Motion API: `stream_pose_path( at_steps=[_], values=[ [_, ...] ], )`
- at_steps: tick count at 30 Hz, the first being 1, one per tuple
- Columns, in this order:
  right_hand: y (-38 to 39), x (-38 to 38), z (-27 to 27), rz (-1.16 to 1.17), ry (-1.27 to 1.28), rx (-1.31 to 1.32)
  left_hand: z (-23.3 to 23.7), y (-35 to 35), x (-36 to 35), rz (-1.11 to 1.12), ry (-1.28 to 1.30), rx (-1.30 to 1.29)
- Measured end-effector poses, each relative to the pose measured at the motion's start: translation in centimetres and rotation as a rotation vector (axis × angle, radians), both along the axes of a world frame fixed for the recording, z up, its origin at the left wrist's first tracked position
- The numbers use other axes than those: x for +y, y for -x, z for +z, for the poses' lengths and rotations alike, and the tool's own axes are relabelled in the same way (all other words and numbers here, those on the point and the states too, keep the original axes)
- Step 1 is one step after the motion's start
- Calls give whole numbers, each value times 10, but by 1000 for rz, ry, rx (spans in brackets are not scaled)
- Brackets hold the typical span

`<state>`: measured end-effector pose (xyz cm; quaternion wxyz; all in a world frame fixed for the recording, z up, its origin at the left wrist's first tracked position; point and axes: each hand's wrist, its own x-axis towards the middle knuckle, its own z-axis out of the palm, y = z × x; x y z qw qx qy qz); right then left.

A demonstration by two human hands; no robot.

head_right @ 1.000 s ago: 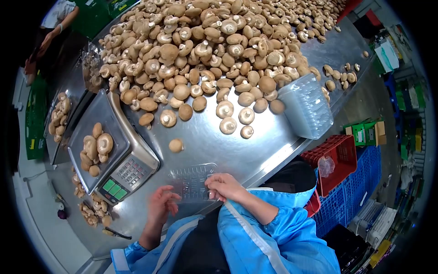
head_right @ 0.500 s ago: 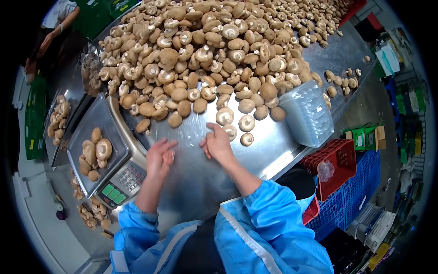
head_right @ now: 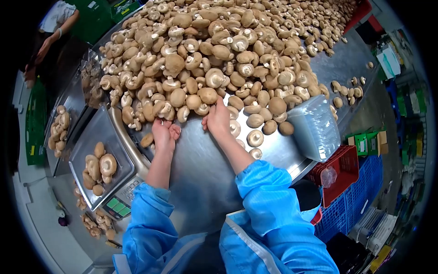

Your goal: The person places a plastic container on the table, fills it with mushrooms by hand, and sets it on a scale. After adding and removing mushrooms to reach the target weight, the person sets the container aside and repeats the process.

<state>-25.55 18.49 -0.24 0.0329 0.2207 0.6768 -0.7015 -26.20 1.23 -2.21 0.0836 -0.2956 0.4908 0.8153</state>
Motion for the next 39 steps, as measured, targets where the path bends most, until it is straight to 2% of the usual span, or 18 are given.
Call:
stream_pose_path(
  at_steps=[2,3,6,11,14,19,22,26,29,32,35,38,39],
  values=[
    [-13,0,-1,18,43,20,-1,-18,1,18,12,1],
    [-21,0,1,17,71,20,1,-27,-3,27,-63,33],
    [-49,0,5,8,141,-7,15,-58,-4,-40,113,115],
    [-105,-2,22,43,193,-16,40,-110,-14,-75,129,127],
    [-146,0,27,87,174,-37,37,-148,-26,-135,123,70],
    [-208,11,32,123,108,-176,36,-206,-35,-406,252,-93],
    [-228,16,23,150,32,-193,33,-225,-40,-538,392,-77],
    [-232,27,21,270,-217,-171,40,-232,-47,-559,526,-78],
    [-232,35,34,373,-426,-117,11,-242,-75,-657,1084,310],
    [-233,36,43,433,-576,-104,47,-235,-60,-588,1176,316],
    [-232,40,57,488,-678,-160,61,-225,-46,-606,1279,457],
    [-228,38,68,536,-796,-183,71,-210,-23,-658,1260,669],
    [-227,37,69,551,-841,-184,67,-206,-16,-657,1126,693]
  ],
)
